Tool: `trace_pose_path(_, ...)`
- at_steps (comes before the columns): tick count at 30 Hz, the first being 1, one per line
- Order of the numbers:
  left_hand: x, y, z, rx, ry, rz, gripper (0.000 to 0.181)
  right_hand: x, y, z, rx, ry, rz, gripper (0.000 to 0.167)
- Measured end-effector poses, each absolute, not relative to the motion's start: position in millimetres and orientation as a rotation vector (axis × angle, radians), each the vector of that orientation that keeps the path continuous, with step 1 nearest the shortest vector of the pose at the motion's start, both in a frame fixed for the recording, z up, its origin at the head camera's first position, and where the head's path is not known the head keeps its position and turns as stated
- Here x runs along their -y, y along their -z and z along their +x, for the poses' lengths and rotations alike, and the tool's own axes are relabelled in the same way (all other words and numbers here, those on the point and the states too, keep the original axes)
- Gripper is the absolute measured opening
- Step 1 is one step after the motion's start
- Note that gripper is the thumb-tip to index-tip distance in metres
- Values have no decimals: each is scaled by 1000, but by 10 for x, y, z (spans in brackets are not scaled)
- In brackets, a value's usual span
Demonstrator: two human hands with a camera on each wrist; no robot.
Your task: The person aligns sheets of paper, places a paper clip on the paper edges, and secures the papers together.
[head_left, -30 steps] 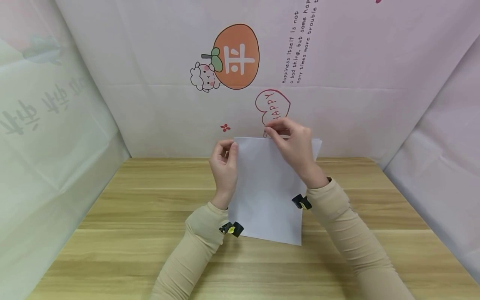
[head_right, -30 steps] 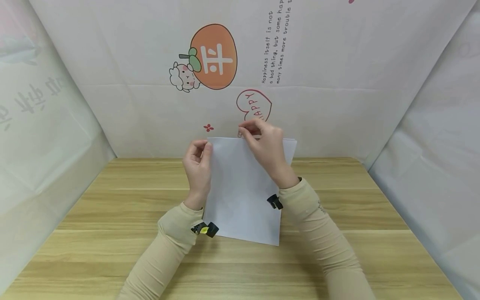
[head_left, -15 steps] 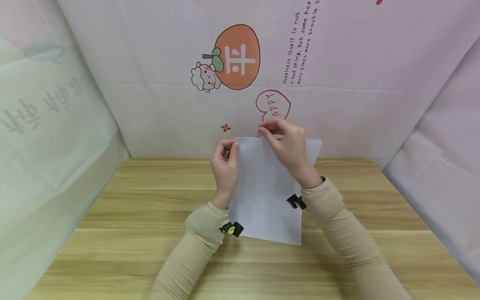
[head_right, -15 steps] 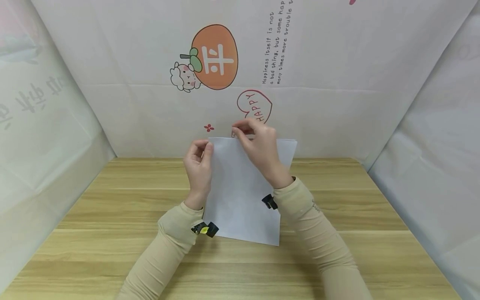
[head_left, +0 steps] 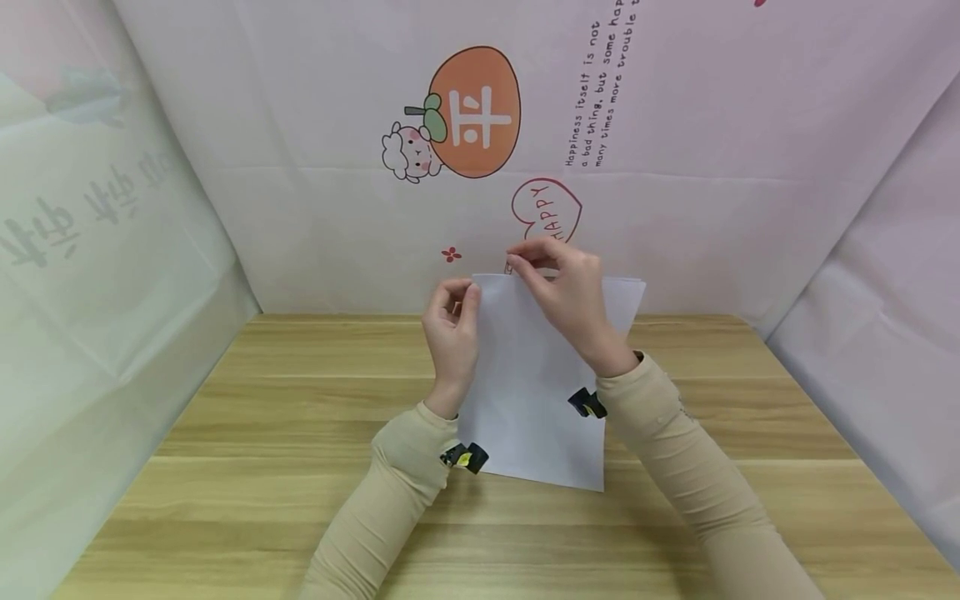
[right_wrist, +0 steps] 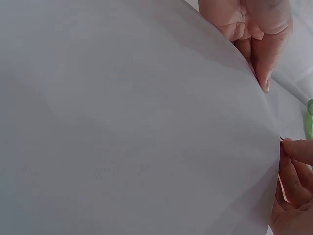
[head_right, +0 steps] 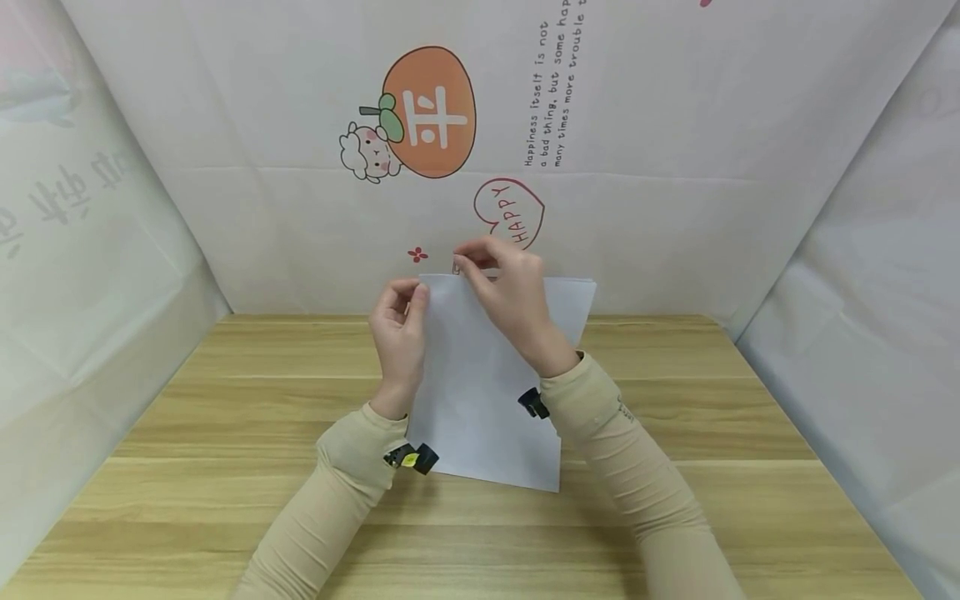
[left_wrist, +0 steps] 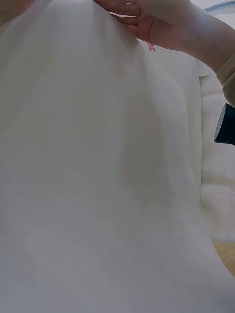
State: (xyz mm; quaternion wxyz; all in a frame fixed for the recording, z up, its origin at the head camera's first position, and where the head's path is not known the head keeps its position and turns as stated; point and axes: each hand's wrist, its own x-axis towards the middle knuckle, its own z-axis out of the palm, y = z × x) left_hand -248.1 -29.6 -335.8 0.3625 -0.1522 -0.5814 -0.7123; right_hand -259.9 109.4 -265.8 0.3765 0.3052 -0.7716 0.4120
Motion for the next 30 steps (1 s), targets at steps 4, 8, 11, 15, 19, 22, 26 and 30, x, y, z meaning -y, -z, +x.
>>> trace_pose_path(4,291,3354,-2479,1501,1833,-393,18,-1077,2671,-2594,1971,-1059,786,11)
trace_pose_path(8,288,3352,-2471,1505,1840,-388,18,-1063,2676,-2584,1972,-1052,788,11)
trace_pose_path(11,286,3353,-2469,1511,1841,-382,18,-1055,2680,-2579,1969,-1053,795,12)
trace_pose_path(15,279,3360,-2474,1518,1838,-376,18,-1047,2686,-2582,1961,-1054,803,11)
trace_pose_path(19,277,3364,-2479,1528,1834,-368,18,-1049,2679,-2576,1961,-1052,806,11)
trace_pose_path(22,277,3360,-2470,1534,1831,-364,19,-1052,2672,-2569,1961,-1050,809,11)
trace_pose_path(26,274,3354,-2463,1536,1834,-360,17,-1051,2676,-2567,1961,-1042,815,11)
trace_pose_path(30,267,3355,-2467,1542,1834,-356,16,-1044,2680,-2566,1957,-1043,826,10)
